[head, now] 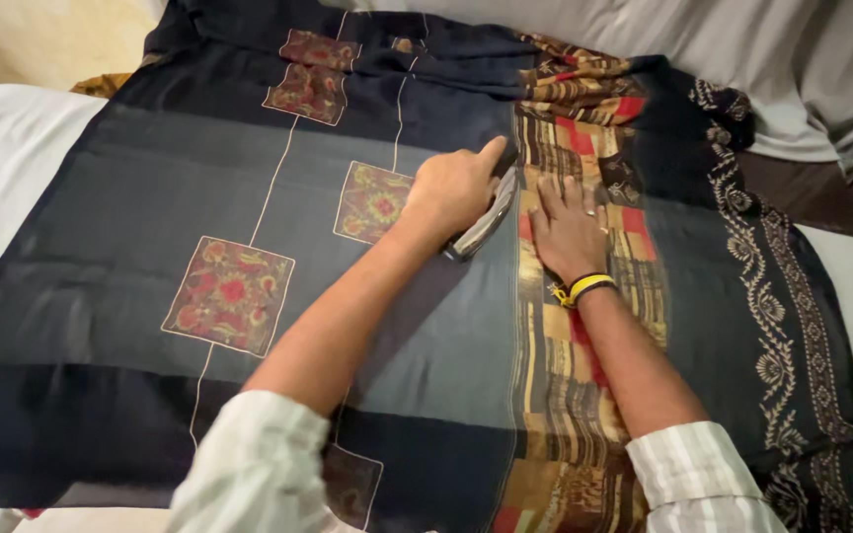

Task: The person irons a large dark patterned fabric on an ironing board, moving the iron across its surface while adjusting and smoothing the material by hand.

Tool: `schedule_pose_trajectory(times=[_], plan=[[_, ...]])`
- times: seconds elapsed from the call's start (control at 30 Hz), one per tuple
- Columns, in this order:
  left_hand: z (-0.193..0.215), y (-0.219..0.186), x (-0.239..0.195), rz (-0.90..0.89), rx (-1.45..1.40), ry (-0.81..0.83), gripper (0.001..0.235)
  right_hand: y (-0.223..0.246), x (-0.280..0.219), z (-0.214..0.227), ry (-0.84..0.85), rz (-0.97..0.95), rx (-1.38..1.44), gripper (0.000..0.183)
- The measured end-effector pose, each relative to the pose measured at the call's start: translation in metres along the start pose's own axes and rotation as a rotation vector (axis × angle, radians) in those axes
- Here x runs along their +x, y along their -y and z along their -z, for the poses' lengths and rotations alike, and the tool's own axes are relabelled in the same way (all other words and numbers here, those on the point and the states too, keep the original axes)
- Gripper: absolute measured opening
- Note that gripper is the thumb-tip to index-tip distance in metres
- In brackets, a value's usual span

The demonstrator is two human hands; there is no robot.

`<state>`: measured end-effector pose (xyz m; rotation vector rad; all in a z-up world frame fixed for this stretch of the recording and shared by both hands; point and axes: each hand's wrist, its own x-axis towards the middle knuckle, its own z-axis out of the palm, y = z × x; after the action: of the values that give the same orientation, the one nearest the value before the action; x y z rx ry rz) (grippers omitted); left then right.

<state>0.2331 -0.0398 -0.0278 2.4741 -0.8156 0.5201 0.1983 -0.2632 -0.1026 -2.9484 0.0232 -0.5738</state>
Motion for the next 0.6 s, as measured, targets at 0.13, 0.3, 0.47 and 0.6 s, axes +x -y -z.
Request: schedule_pose_trajectory(times=[0.13,0.3,0.47,0.6], plan=[[0.003,-0.01,0.001,0.018,-0.019,0.021,0.045,-0.001,0.002,-0.002,-0.037,0.033,-0.011,0.055],[0.041,-0.048,-0.069,-0.024,-0.052,0.184,0.049,-0.009,0.0,-0.009,-0.059,0.058,0.037,0.051],[0.026,-0.05,-0.058,-0.04,0.06,0.067,0.049,-0.011,0.004,-0.006,-0.07,-0.028,0.127,0.051],[-0.014,-0.038,0.002,0.046,0.134,0.06,0.051,-0.018,0.002,-0.001,-0.002,-0.117,-0.039,0.053]])
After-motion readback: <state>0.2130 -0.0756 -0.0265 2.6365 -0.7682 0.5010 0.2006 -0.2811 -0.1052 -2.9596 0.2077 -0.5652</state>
